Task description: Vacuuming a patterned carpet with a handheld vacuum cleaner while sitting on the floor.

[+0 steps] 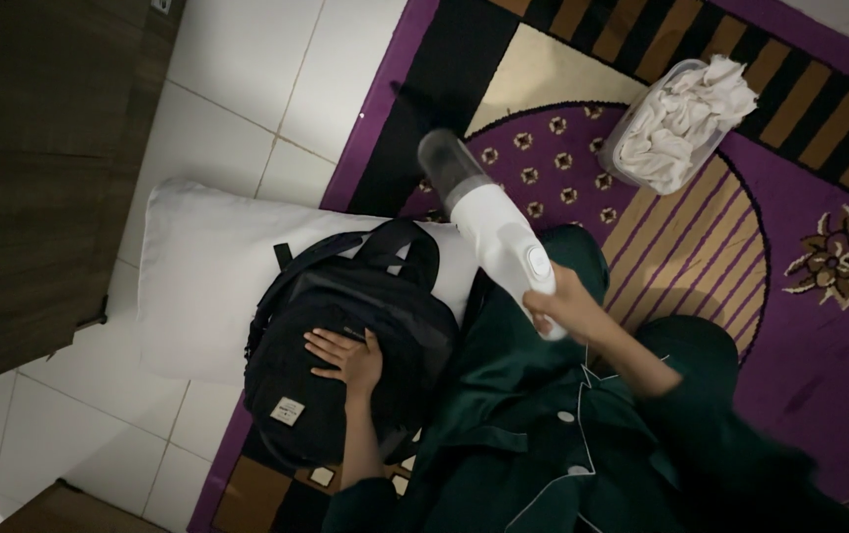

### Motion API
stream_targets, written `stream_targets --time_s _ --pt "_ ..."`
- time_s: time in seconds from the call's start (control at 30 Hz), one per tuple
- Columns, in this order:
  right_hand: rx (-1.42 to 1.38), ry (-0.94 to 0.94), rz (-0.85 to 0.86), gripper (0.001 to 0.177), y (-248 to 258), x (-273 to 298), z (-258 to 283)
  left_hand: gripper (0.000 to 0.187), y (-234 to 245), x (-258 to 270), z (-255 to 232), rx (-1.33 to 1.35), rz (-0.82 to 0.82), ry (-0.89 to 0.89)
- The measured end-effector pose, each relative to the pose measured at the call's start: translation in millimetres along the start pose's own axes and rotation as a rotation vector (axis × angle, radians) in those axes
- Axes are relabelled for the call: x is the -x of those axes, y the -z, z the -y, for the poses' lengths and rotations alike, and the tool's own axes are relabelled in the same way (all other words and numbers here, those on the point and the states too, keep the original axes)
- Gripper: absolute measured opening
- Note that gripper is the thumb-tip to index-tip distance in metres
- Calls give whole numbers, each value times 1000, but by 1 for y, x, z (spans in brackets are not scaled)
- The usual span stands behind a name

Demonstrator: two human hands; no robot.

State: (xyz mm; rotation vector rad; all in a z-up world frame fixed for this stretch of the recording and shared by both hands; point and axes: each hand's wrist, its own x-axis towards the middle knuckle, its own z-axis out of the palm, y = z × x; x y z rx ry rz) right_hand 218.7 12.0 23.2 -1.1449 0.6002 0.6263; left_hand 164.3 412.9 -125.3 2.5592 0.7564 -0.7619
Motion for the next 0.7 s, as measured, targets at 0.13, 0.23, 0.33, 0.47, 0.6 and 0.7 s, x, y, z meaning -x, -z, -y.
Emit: stream_targets --time_s 0.13,0.23,0.33,0.47,0.6,0.7 --pt "112 -52 5 46 -3 16 8 117 -4 -2 1 1 -5 -7" --pt "98 -99 19 52 -7 26 17 117 -6 -4 2 -16 -32 -19" --pt "126 -113 32 54 -6 33 18 117 -4 -3 0 -4 -31 -32" --pt "181 -186 10 52 -2 40 7 117 -4 -3 0 -26 -12 -14" --pt "232 -137 88 46 30 37 -9 116 -5 -4 1 -21 -36 -35" --pt "299 -202 -28 49 59 29 0 117 -4 -4 0 -12 -21 -14"
